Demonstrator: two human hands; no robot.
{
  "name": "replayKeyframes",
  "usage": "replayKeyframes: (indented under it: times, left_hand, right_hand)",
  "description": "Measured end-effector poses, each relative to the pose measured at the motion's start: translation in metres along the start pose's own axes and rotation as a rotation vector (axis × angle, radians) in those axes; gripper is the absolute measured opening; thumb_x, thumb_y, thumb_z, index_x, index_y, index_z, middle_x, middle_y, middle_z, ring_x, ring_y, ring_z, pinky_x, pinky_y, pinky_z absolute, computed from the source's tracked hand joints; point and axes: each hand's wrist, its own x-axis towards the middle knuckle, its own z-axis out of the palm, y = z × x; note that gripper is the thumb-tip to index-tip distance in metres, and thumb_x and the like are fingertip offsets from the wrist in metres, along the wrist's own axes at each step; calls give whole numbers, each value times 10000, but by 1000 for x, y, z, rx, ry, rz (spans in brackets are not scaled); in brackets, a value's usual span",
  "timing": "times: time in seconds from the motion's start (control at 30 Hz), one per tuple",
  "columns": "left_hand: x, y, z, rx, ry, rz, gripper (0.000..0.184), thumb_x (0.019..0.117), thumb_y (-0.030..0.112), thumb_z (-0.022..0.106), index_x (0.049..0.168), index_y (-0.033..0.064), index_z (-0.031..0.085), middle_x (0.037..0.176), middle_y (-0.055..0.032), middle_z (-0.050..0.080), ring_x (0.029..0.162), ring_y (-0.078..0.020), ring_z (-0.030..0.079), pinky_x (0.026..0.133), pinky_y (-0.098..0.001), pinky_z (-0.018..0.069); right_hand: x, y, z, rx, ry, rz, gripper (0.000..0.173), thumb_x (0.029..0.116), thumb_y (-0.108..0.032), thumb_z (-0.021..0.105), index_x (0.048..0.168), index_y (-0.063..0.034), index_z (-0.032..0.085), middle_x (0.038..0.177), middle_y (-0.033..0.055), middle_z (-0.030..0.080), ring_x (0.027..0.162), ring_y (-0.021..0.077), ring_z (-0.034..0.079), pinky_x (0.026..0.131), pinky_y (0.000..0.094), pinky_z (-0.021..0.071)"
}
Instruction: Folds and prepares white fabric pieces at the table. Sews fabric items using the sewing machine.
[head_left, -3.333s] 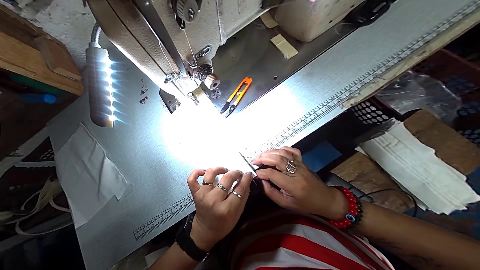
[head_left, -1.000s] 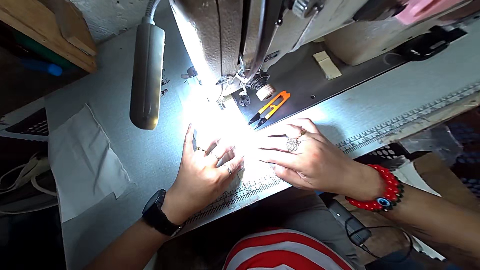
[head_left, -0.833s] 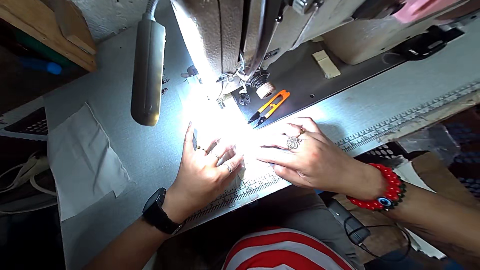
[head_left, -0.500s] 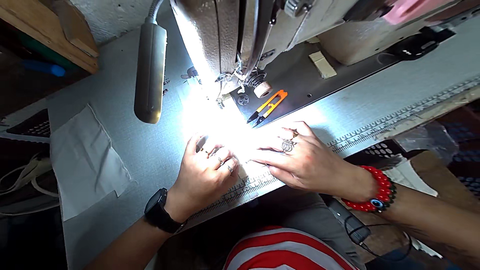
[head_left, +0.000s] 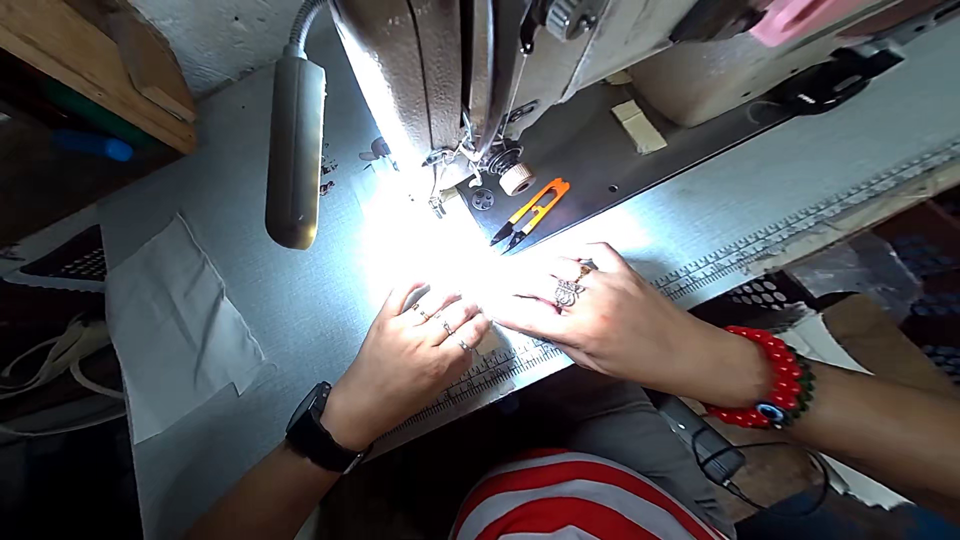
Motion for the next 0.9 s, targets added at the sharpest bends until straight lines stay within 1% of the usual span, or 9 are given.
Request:
replayKeyframes:
  times: [0.03,0.17,0.27,0.33,0.5,0.57,0.67,0.8,0.9]
  left_hand:
    - [0,1,1,-5,-2,-8,286,1029,162,531,1214,161,749,1232,8,738,1234,-158,640,1130,-460,389]
    - [-2,2,4,1,5,-14,265,1028,167,538,1160,175,768,1233,23,735,1232,-149,638,1156,-482,354]
    - [-2,0,4,-38,31,-11,252,1028,195,555,1141,170,778,1197,11,744,1215,-156,642,1145,-483,357]
    - [0,-1,5,-67,69,-18,227,1028,222,585,1079,140,790,1136,-11,758,1163,-162,664,1113,-454,393]
    - [6,1,6,23,91,-24,207,1011,170,579,974,96,769,1018,-32,747,1065,-182,676,1039,-406,447]
    - [5,2,6,37,86,-24,200,1009,161,576,963,88,757,1009,-38,738,1060,-189,674,1036,-405,451]
    - [4,1,6,23,92,-24,193,1005,150,578,951,77,749,1005,-48,732,1057,-191,673,1045,-415,444]
    - [3,1,8,43,155,-15,179,992,151,598,937,79,752,1013,-49,743,1018,-167,685,1043,-429,420]
    - [2,1,8,56,173,-9,177,991,161,606,928,93,758,1065,-40,753,1049,-162,675,1037,-420,400]
  right_hand:
    - [-2,3,-1,44,4,19,357,1008,-139,495,1200,-290,755,1117,21,737,1099,227,649,973,501,431]
    - [-6,10,1,173,45,80,369,982,-132,496,1148,-280,791,1138,-30,737,1128,159,633,1018,460,404]
    - [-5,7,3,114,32,64,377,990,-142,500,1174,-313,780,1143,10,734,1145,216,623,985,485,398]
    - [-4,4,3,60,16,46,377,995,-140,496,1193,-316,764,1122,34,729,1151,251,621,994,508,398]
    - [-3,4,7,87,47,64,346,983,-159,504,1146,-276,786,1113,17,737,1146,234,615,990,487,391]
    - [-4,3,8,82,55,69,341,984,-162,507,1143,-279,785,1126,18,740,1157,234,619,1005,492,393]
    - [-4,2,8,74,60,63,353,983,-156,512,1136,-309,791,1064,27,740,1106,245,625,981,497,391]
    - [-3,3,7,77,74,54,347,984,-135,513,1140,-281,787,1020,27,733,1062,234,622,974,487,380]
    - [-2,2,7,70,89,47,347,980,-145,521,1150,-295,784,1034,22,731,1062,225,630,978,494,390]
